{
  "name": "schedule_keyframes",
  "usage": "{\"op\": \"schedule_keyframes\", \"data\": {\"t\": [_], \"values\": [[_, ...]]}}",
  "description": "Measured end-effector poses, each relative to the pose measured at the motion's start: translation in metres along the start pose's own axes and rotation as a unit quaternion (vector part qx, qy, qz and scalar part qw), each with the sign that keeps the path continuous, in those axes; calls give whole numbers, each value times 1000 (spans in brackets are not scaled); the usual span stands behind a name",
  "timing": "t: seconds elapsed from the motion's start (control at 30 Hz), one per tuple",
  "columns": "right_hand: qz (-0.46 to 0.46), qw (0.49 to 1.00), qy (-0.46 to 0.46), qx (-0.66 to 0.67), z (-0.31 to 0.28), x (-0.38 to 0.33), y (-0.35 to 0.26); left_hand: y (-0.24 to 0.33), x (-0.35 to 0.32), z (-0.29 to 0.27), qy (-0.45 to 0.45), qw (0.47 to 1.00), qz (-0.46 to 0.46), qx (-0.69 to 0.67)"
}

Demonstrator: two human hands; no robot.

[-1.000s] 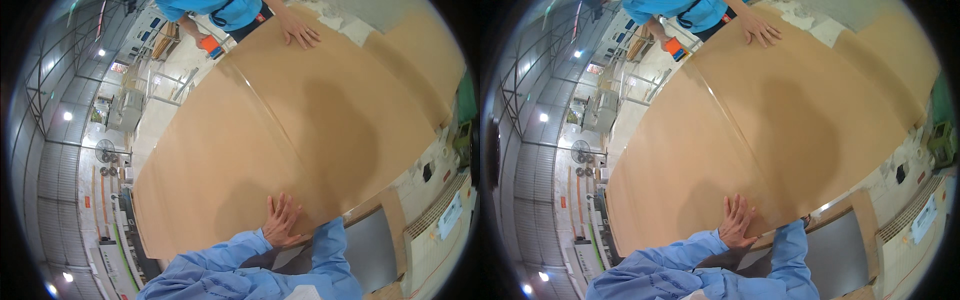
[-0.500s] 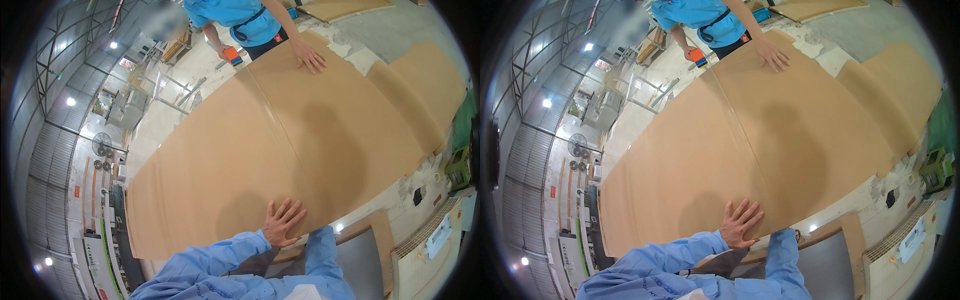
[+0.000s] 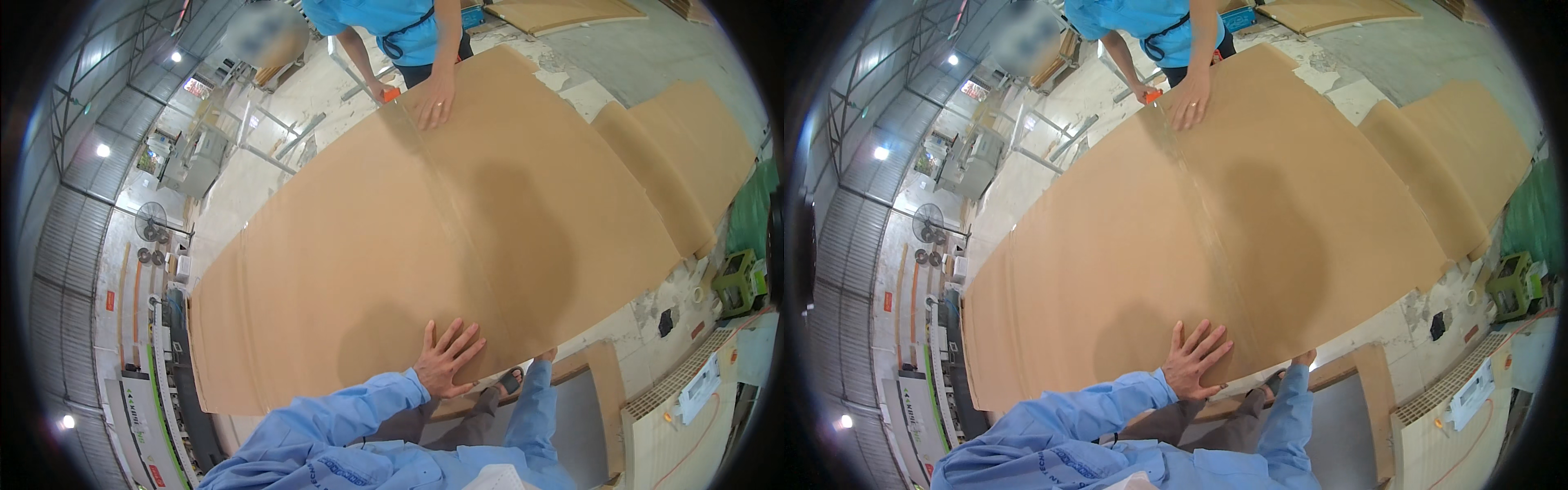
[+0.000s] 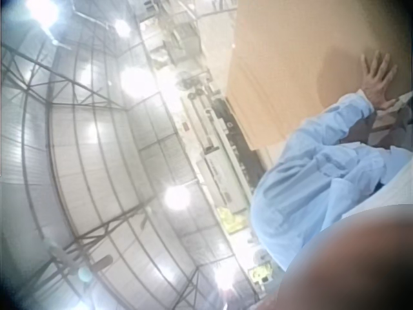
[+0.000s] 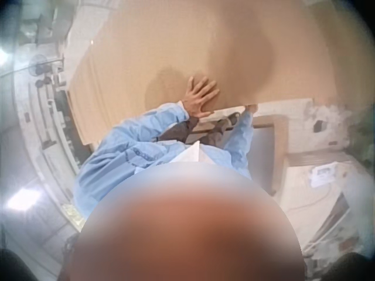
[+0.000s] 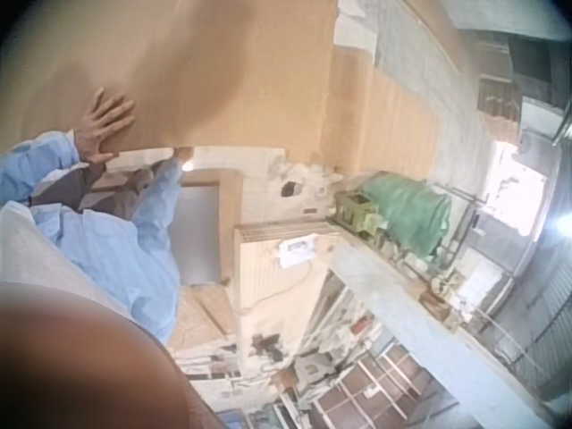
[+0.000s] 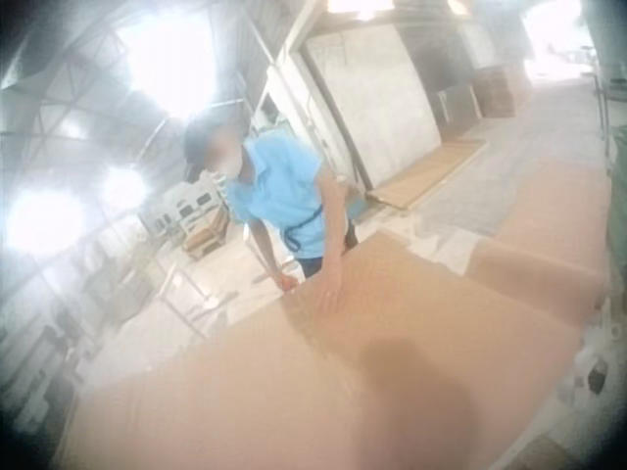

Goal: The person folds and tapes a large sheet of cardboard on a table with a coworker. They apply tape along the seams, fold the cardboard, and then lift and move the taped piece.

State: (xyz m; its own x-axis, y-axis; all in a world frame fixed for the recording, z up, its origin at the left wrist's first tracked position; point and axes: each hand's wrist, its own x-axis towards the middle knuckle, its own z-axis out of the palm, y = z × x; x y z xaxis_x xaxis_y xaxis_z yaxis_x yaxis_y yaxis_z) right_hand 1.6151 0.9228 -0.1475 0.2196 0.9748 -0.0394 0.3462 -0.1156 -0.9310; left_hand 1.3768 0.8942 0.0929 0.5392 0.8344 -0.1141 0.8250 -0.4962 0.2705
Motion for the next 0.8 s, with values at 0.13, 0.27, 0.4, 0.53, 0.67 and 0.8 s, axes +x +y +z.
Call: {"op": "schedule_keyframes", "data": {"t": [0.13, 0.27, 0.4, 0.53, 0.67, 0.8], "values": [[-18, 1000, -21, 0, 18, 17, -9, 0, 1, -1, 13, 1000, 0, 0], [-32, 999, -36, -1, 28, 29, -13, 1, 0, 1, 13, 1000, 1, 4], [-48, 998, -44, -10, 35, 45, -16, 1, 1, 2, -9, 1000, -10, 11], [-59, 996, -58, -13, 40, 57, -18, 2, 3, 1, 14, 1000, -4, -2], [-79, 994, -77, -26, 49, 72, -16, 6, 4, 0, 17, 1000, -13, -20], [-98, 990, -93, -37, 60, 93, -16, 6, 4, -3, 1, 999, -26, -30]]}}
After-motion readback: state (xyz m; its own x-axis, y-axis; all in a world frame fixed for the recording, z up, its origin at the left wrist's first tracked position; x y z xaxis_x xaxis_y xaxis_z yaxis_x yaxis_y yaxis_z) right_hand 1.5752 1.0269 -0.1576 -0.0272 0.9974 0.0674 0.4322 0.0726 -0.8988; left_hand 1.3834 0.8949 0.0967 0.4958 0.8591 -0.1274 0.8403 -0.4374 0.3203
